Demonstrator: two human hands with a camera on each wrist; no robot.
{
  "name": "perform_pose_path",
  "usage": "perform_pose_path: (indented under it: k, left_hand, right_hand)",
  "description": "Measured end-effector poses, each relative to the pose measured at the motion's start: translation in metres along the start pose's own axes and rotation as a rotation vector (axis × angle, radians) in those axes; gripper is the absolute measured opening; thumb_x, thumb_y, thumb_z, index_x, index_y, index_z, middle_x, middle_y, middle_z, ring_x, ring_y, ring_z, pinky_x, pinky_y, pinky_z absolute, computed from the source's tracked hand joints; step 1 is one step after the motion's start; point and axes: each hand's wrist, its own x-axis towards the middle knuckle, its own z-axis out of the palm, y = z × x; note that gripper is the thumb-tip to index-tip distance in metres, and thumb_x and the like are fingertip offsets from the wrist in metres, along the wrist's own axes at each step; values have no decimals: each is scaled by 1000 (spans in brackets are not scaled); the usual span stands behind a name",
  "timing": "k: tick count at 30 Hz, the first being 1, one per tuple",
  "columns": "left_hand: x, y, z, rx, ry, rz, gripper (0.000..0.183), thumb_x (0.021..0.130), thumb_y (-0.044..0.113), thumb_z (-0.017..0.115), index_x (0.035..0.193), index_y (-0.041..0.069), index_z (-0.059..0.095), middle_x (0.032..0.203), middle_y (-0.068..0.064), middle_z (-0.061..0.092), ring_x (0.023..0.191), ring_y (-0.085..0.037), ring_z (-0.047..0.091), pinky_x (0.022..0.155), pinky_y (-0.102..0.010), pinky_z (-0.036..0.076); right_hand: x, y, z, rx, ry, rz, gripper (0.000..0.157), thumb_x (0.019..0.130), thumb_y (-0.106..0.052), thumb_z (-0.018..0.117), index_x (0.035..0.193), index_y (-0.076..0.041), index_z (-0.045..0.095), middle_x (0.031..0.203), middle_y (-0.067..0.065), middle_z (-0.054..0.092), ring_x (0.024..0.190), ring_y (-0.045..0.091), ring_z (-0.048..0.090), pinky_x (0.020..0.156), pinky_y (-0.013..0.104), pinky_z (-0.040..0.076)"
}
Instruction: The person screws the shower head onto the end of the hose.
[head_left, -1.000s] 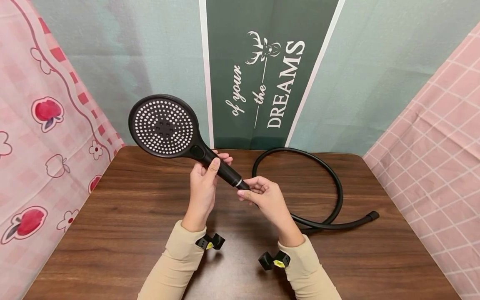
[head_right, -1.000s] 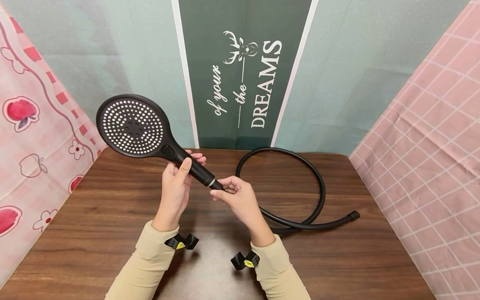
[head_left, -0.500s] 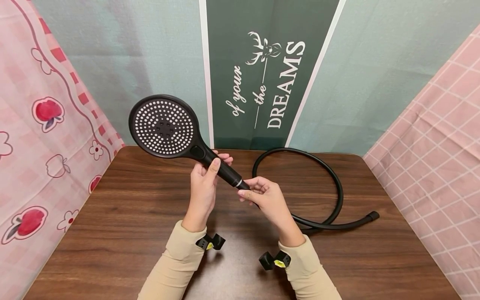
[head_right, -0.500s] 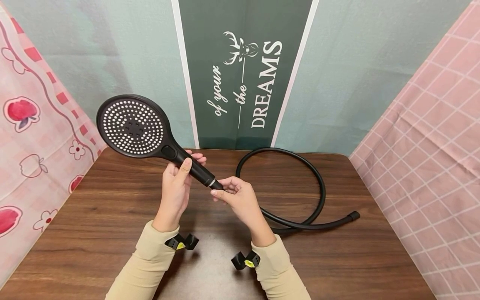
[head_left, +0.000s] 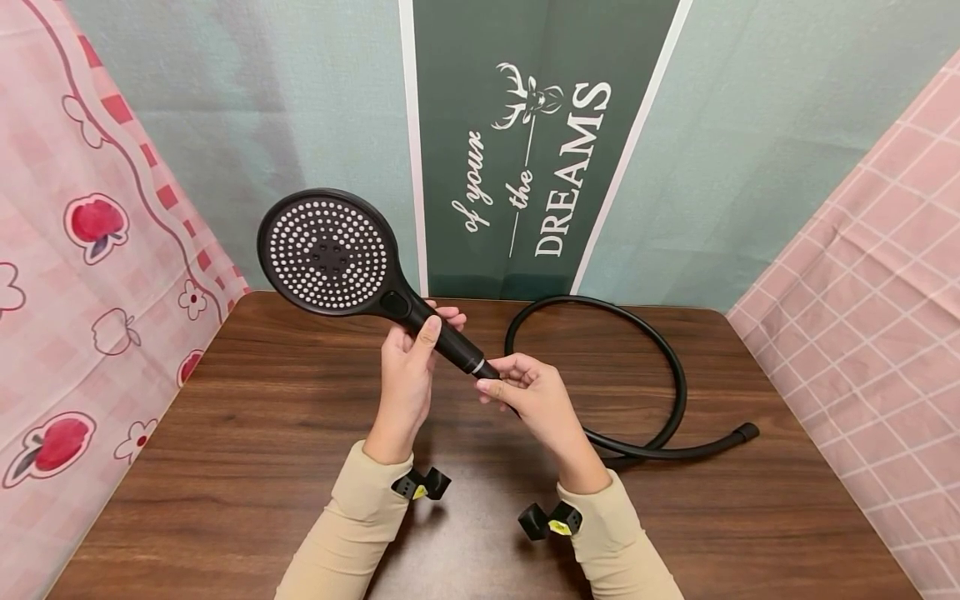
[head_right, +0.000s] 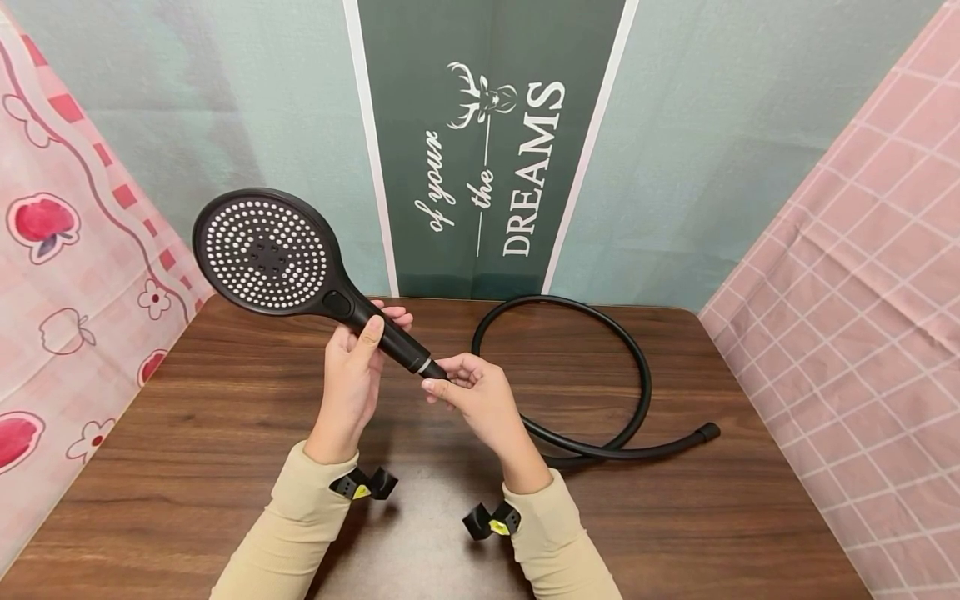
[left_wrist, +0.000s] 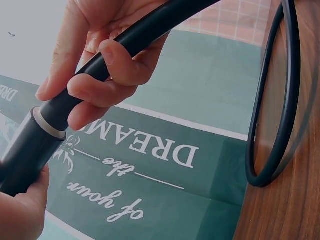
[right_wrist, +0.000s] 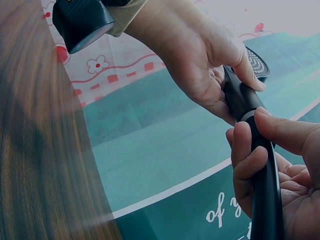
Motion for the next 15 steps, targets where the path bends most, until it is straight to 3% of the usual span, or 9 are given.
perform_pose_path:
  k: [4, 9, 15]
  left_hand:
    - [0, 0, 0, -3, 1, 1, 22, 103, 7, 48, 124, 0, 45, 102, 1, 73, 100, -11, 72, 102, -30, 54]
    - [0, 0, 0, -4, -1, 3, 20, 103, 8, 49, 122, 3, 47, 102, 1, 73, 100, -11, 72, 102, -30, 54]
    - [0, -1, -1, -2, -5, 9, 25, 103, 8, 50, 125, -3, 44, 102, 0, 73, 100, -11, 72, 101, -30, 55]
  right_hand:
    - [0, 0, 0, 0, -1, -4, 28, 87, -7, 75, 111, 5, 66, 84, 13, 75, 67, 7, 70, 55, 18, 50]
    - [-1, 0, 0, 1, 1, 1, 27, 87, -7, 75, 111, 5, 66, 85, 14, 75, 67, 7, 70, 55, 18, 50]
    - [0, 2, 0, 3, 0, -4, 28, 87, -7, 75, 110, 6, 66, 85, 13, 76, 68, 12, 72, 57, 19, 52]
